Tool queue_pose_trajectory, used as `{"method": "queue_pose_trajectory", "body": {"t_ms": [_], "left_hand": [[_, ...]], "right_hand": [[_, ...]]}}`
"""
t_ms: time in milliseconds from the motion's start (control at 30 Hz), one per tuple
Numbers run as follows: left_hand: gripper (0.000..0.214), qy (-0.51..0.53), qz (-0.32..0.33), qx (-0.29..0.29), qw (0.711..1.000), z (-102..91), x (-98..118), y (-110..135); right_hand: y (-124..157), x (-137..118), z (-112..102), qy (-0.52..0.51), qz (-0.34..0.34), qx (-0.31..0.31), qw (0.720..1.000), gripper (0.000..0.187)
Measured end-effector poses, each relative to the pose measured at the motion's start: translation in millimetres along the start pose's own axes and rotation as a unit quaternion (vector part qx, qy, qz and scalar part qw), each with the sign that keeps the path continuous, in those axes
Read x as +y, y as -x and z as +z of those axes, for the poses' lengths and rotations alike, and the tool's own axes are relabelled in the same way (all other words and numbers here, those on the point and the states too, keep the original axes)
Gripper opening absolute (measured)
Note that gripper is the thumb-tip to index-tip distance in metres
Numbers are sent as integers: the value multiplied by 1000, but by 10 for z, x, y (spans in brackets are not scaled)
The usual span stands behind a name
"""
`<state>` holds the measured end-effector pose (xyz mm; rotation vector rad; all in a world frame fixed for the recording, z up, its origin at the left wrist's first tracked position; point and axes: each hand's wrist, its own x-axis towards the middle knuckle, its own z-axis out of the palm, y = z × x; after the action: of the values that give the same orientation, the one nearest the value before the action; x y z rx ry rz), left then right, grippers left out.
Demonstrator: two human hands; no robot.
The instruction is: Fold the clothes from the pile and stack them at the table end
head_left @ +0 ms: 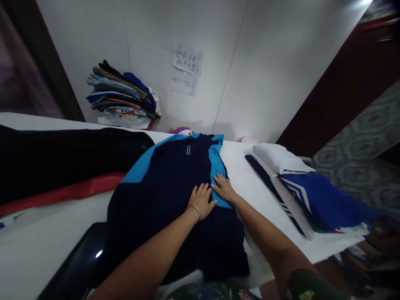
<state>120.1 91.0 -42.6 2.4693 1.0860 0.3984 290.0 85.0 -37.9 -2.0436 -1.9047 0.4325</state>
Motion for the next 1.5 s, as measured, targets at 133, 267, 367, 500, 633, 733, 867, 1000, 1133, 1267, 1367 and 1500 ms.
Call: {"method": "queue_pose_trajectory", "body": {"t_ms": [133,267,367,500,633,733,867,1000,1133,1267,1367,1500], "left_hand": [[60,-41,-2,-13,999,-8,-5,7],[60,-60,2,-13,998,-23,-14,5],[62,-60,4,-21,998,-36,-29,-14],[63,-55,8,-29,998,-49,-47,-39],[63,-51,14,-30,998,-50,-58,-42],[63,-51,16,-27,998,-50,-61,-38],[64,-53,13,-23,998,-51,-61,-31],[62,-43,14,-21,999,-37,-75,-15],[58,-19,4,-20,1000,-57,-77,-2],[50,10,-27,12,1000,-306,-101,-31],[44,-22,-75,89,993,-726,-270,-12],[40,-153,-202,189,949,-1393,-748,248]], "right_hand": [[355,-92,19,-28,-7,10,1000,60],[905,-135,-49,-124,2,-16,992,59],[1315,-165,-130,-215,-4,-28,976,55],[1721,-221,-63,-169,-39,4,985,54],[1888,-260,78,-50,-61,-5,997,55],[1915,-326,33,4,-70,7,997,55],[1925,-476,-74,53,-131,83,987,58],[1888,-533,47,69,-156,10,985,56],[1852,-487,193,58,-143,-39,987,54],[1863,-450,207,47,-130,-51,989,55],[1870,-439,213,47,-123,-59,990,57],[1867,-425,254,44,-131,-47,989,56]]}}
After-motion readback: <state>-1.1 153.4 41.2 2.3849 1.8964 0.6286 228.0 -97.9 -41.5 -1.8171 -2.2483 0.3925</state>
